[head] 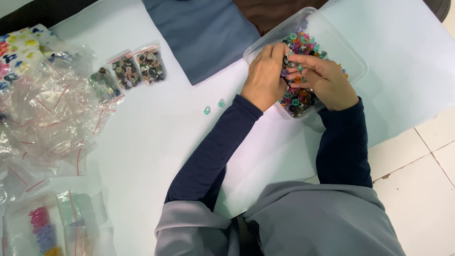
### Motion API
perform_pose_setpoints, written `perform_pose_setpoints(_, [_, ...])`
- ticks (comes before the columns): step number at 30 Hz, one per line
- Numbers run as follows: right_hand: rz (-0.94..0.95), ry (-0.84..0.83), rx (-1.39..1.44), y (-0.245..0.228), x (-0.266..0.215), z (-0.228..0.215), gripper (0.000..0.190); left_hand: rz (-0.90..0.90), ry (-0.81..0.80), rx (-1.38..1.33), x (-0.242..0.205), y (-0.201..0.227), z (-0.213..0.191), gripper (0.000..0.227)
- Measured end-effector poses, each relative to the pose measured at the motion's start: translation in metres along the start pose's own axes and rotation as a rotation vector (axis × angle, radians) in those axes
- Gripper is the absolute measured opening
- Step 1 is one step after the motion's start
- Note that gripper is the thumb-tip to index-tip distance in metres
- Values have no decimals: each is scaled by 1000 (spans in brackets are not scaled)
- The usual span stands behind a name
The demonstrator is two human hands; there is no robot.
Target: Sorting small colorful plastic buttons from a container and placing them into individual plastic bags
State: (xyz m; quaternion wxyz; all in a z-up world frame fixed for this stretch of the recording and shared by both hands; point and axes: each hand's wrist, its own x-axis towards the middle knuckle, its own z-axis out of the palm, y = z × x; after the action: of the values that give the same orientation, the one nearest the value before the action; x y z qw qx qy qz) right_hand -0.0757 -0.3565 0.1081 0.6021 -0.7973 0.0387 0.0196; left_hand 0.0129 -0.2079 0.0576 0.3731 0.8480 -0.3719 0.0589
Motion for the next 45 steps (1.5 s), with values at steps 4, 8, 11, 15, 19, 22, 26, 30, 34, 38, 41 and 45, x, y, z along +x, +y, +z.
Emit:
perform_pose_setpoints(4, [-15,-23,-23,-3,-2,-1,48,30,-80,-103,-3,8,-20,53])
perform_pose_setpoints(8, [-44,-54,-26,-1,-2,-1,51,77,-13,-120,-5,3,-13,21])
perform_pose_setpoints(11, [-34,-43,-36,-2,-2,-1,59,43,-67,-64,-5,2,-10,20])
perform_pose_setpoints(15, [-26,-17,1,-11,-6,2,54,10,-74,-44,-5,-3,-2,29])
perform_pose_setpoints(19, [-120,-5,52,3,-4,0,52,6,-80,56,-3,-3,-4,36])
perform_pose_setpoints(22, [-203,-2,-1,-2,-7,2,48,50,-166,-86,-2,3,-21,51])
perform_pose_setpoints(26, [-194,82,-56,-3,-8,2,45,83,-198,-47,-4,2,-21,40])
perform_pose_setpoints(30, [-202,80,-42,-7,-10,2,41,-58,-307,55,-3,-5,-8,28])
perform_pose_setpoints(34, [-231,82,-53,-5,-9,2,42,-101,-232,66,-5,-2,2,23])
perform_pose_setpoints(38, [-228,80,-34,-4,-10,3,40,-72,-196,103,-6,0,3,11])
perform_pose_setpoints(41, [-248,105,-48,-5,-9,5,38,-20,-162,83,-4,2,-3,8])
perform_pose_setpoints(45, [-230,198,-68,-3,-10,10,21,106,-27,16,-10,11,-16,17])
